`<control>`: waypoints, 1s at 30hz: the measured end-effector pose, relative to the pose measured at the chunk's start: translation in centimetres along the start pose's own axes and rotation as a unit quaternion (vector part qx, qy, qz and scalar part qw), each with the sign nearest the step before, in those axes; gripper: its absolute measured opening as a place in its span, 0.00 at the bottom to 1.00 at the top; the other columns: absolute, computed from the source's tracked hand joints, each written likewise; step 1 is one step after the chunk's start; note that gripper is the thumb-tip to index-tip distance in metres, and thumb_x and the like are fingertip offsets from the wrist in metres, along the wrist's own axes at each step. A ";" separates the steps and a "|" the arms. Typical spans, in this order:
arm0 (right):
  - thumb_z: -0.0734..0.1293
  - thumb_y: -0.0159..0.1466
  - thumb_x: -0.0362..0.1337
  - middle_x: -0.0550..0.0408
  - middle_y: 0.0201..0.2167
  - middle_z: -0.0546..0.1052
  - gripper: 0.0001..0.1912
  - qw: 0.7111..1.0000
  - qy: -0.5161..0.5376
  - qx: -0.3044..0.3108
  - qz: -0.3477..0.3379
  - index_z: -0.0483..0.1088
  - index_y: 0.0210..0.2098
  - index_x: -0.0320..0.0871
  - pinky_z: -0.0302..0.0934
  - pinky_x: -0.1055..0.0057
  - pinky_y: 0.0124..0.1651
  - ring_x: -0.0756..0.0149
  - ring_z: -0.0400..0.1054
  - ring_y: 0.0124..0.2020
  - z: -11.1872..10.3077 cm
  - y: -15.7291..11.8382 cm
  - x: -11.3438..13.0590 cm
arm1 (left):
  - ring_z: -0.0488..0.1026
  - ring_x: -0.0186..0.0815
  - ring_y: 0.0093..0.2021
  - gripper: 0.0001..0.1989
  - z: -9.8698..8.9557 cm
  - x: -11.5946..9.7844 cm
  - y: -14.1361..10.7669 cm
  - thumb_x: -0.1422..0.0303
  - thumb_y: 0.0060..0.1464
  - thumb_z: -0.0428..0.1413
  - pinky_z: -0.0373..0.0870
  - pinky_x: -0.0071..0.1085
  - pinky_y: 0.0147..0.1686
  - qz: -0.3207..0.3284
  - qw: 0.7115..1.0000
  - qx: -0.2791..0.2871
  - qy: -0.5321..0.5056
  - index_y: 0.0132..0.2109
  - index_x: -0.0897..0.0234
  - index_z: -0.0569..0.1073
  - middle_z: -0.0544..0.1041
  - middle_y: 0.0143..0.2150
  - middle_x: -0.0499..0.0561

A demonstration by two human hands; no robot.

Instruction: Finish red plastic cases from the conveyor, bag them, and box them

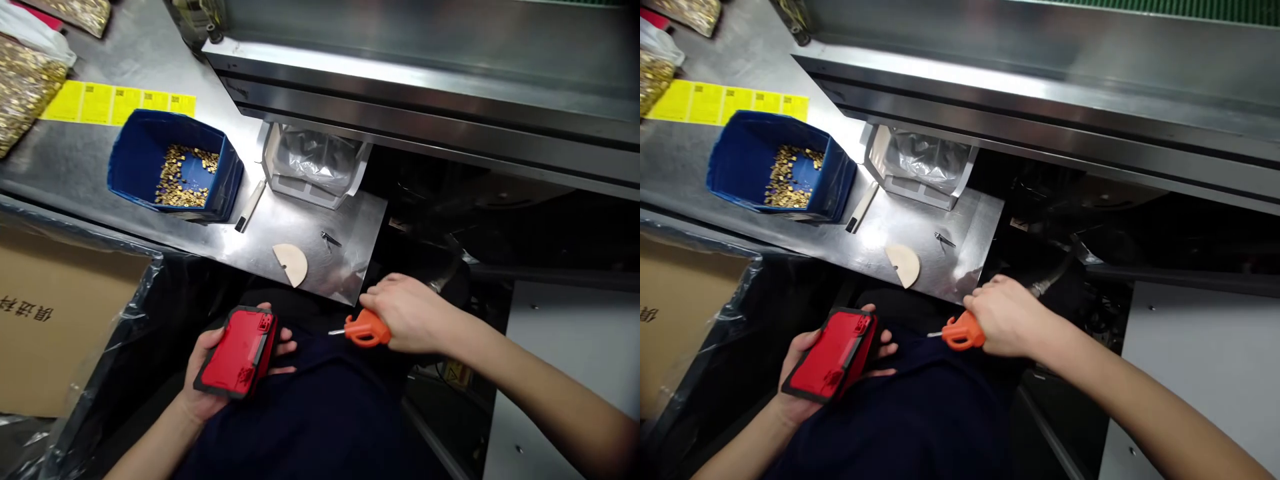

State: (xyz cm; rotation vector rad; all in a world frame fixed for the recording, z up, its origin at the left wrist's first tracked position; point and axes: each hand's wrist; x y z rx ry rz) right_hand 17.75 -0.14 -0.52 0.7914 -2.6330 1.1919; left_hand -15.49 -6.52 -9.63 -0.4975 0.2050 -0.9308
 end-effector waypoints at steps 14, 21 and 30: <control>0.56 0.70 0.25 0.38 0.53 0.72 0.25 0.936 -0.236 -0.159 0.209 0.64 0.64 0.40 0.56 0.68 0.30 0.53 0.72 0.41 7.6 4.3 -18.9 | 0.84 0.42 0.36 0.32 3.0 -0.6 2.7 0.47 0.67 0.51 0.81 0.31 0.35 -0.047 0.998 -0.004 -0.036 0.61 0.70 0.76 0.81 0.52 0.73; 0.52 0.72 0.27 0.36 0.52 0.73 0.24 0.924 -0.249 -0.174 0.232 0.65 0.64 0.38 0.61 0.63 0.37 0.52 0.73 0.42 9.0 6.4 -20.4 | 0.84 0.41 0.33 0.37 3.1 0.4 2.8 0.43 0.69 0.42 0.80 0.29 0.31 -0.049 0.998 0.004 -0.048 0.64 0.71 0.72 0.82 0.48 0.73; 0.51 0.74 0.30 0.37 0.54 0.72 0.26 0.928 -0.231 -0.173 0.235 0.59 0.70 0.41 0.60 0.61 0.39 0.49 0.68 0.48 9.5 5.1 -20.8 | 0.84 0.46 0.45 0.37 4.8 1.0 4.4 0.40 0.63 0.52 0.81 0.33 0.45 0.011 0.995 -0.084 -0.045 0.59 0.72 0.74 0.79 0.57 0.71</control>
Point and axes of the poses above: each hand's wrist, its own y-axis towards the middle knuckle, its own z-axis out of the palm, x = y × z
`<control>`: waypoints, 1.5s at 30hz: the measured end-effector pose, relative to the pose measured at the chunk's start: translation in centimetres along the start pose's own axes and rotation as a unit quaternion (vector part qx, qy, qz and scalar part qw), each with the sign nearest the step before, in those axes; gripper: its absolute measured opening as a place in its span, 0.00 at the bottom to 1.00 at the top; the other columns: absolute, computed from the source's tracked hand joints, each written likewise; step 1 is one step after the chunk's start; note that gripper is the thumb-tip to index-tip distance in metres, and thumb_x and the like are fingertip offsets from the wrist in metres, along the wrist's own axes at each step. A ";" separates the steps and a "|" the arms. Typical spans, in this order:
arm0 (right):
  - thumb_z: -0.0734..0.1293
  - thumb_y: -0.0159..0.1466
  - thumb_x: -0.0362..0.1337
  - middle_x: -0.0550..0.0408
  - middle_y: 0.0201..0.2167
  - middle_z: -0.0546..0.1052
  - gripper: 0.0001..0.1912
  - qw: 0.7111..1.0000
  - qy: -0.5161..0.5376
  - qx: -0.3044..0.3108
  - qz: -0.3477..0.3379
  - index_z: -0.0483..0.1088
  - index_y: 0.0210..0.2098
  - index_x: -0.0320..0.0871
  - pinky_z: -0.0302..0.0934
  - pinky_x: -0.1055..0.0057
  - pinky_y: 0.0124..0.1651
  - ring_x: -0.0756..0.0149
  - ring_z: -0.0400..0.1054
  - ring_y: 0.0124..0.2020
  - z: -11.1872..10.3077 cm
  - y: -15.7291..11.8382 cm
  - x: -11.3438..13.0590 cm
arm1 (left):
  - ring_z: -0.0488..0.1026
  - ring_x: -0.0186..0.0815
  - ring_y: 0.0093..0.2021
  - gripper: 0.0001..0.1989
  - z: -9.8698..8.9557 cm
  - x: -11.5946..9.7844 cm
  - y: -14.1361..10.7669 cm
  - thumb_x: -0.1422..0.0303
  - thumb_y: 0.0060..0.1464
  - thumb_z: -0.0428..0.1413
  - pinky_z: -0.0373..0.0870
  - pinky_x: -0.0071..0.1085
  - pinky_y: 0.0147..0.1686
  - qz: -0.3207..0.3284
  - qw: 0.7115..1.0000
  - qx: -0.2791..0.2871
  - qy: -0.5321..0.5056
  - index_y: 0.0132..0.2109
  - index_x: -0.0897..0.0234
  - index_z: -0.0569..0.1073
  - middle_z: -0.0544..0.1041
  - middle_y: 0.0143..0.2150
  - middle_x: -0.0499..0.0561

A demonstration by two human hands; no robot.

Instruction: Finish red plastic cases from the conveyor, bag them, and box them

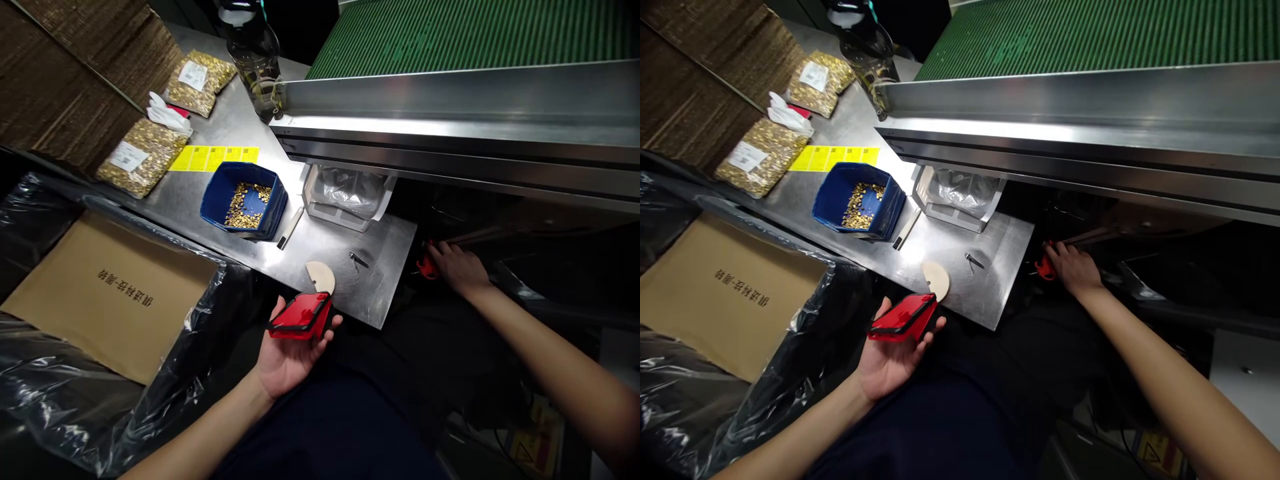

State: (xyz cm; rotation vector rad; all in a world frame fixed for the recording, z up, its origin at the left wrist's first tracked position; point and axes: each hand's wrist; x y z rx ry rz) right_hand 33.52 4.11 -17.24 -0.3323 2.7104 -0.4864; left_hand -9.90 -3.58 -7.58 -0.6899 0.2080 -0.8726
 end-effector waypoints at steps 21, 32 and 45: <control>0.50 0.72 0.26 0.36 0.50 0.77 0.31 0.999 -0.012 0.047 -0.010 0.52 0.74 0.41 0.65 0.62 0.39 0.53 0.76 0.43 0.4 0.8 0.7 | 0.80 0.53 0.54 0.31 1.7 0.0 0.8 0.51 0.67 0.55 0.79 0.44 0.55 0.106 0.988 -0.110 0.020 0.65 0.72 0.67 0.81 0.54 0.67; 0.55 0.75 0.39 0.39 0.51 0.77 0.22 0.977 0.142 -0.069 0.143 0.66 0.63 0.40 0.67 0.59 0.40 0.49 0.76 0.43 -6.2 -4.1 3.5 | 0.79 0.54 0.57 0.25 3.1 1.3 0.6 0.55 0.64 0.61 0.77 0.52 0.55 0.160 0.956 -0.221 0.103 0.62 0.63 0.69 0.79 0.59 0.65; 0.74 0.64 0.52 0.48 0.60 0.76 0.36 0.464 0.864 0.196 -0.011 0.65 0.67 0.50 0.66 0.55 0.63 0.52 0.73 0.59 -13.1 -10.0 18.2 | 0.79 0.46 0.48 0.31 2.4 3.0 1.2 0.65 0.54 0.70 0.72 0.39 0.52 0.204 0.874 -0.119 0.424 0.62 0.56 0.69 0.79 0.53 0.57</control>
Point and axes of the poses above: each hand's wrist, its own y-axis towards the middle knuckle, its own z-axis out of the palm, x = y × z
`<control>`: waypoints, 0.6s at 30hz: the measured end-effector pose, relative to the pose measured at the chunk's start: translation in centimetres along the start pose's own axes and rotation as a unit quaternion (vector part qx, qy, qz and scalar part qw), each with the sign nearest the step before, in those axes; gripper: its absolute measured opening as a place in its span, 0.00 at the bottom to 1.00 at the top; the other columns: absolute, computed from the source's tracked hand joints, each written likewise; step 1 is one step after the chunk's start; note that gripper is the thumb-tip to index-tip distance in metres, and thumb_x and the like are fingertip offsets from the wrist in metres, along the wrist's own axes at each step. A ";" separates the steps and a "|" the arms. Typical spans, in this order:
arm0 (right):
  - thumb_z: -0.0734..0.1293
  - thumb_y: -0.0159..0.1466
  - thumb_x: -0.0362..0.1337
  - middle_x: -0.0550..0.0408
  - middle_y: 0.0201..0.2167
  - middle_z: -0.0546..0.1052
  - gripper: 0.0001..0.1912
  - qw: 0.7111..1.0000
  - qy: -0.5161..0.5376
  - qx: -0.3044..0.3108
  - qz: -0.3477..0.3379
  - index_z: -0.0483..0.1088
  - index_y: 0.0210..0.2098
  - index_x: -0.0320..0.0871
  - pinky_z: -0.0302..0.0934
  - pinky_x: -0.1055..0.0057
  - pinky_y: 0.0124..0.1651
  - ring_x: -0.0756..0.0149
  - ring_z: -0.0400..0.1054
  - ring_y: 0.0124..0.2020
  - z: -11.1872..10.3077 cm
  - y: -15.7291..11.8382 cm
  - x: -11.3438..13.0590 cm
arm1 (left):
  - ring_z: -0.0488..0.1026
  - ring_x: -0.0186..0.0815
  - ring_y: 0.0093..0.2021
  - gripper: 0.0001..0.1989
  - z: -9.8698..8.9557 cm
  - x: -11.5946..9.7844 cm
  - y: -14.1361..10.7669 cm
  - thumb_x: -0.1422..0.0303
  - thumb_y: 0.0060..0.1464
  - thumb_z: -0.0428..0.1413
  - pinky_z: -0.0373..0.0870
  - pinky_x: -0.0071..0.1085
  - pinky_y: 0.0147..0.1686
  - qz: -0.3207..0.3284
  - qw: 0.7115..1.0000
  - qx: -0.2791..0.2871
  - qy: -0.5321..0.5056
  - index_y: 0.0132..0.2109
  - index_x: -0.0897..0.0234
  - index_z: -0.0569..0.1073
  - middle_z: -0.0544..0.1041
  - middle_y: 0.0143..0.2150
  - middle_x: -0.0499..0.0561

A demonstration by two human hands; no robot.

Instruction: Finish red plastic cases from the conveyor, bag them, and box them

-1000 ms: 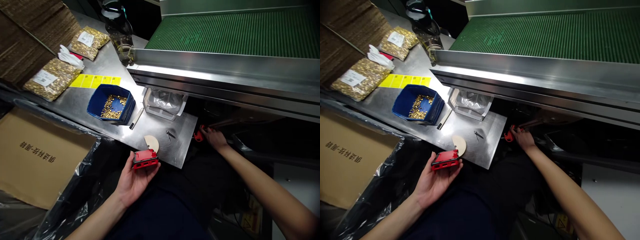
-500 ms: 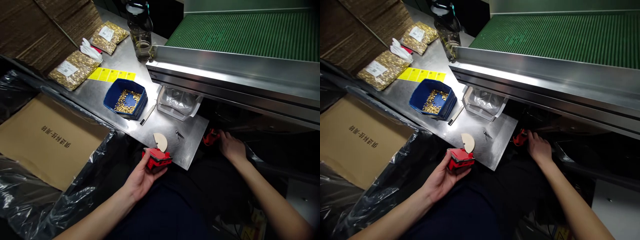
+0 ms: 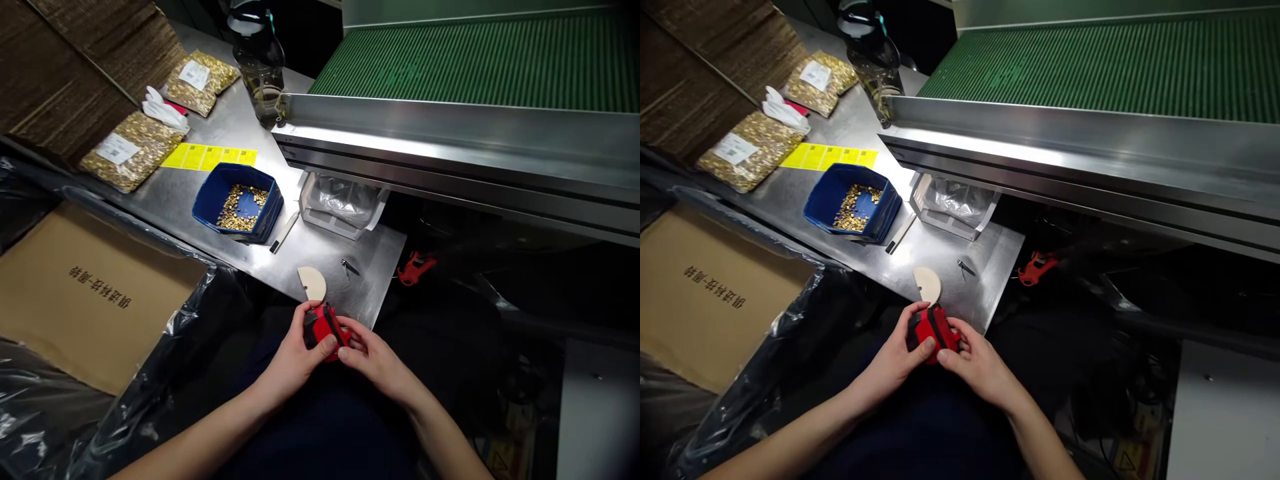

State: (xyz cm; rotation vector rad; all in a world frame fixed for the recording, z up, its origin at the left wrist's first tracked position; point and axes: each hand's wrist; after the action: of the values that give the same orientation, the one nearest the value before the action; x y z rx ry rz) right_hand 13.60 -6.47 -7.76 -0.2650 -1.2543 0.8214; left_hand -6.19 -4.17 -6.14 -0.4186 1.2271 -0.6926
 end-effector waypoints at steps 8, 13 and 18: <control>0.71 0.65 0.55 0.46 0.67 0.69 0.38 0.965 -0.125 -0.228 -0.025 0.60 0.70 0.53 0.63 0.48 0.64 0.44 0.67 0.65 -1.9 -2.9 -1.9 | 0.57 0.53 0.72 0.20 -2.5 -0.4 4.0 0.66 0.59 0.65 0.42 0.44 0.74 0.227 0.931 0.022 0.284 0.58 0.54 0.79 0.71 0.67 0.56; 0.65 0.67 0.57 0.35 0.65 0.66 0.45 0.804 -0.449 -0.388 -0.027 0.42 0.75 0.49 0.63 0.39 0.61 0.33 0.62 0.64 -0.9 -0.6 -2.8 | 0.60 0.53 0.72 0.17 -5.4 -1.7 9.2 0.67 0.66 0.54 0.37 0.53 0.74 0.313 0.836 0.046 0.447 0.58 0.55 0.78 0.73 0.66 0.58; 0.62 0.67 0.63 0.35 0.58 0.69 0.50 0.731 -0.504 -0.452 -0.084 0.32 0.76 0.53 0.68 0.44 0.51 0.34 0.69 0.55 0.6 2.3 -4.1 | 0.60 0.55 0.70 0.20 -5.3 -4.0 12.0 0.73 0.65 0.51 0.46 0.57 0.71 0.364 0.780 0.057 0.506 0.61 0.57 0.76 0.73 0.65 0.61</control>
State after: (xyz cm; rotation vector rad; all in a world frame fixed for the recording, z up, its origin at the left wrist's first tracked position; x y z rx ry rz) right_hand 11.79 -7.78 -11.93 -0.4969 -2.6527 0.0405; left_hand -8.88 7.70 -12.52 0.6444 2.1634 -0.2616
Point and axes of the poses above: each hand's wrist, its own y-axis towards the middle knuckle, its own z-axis out of the palm, x = y × z
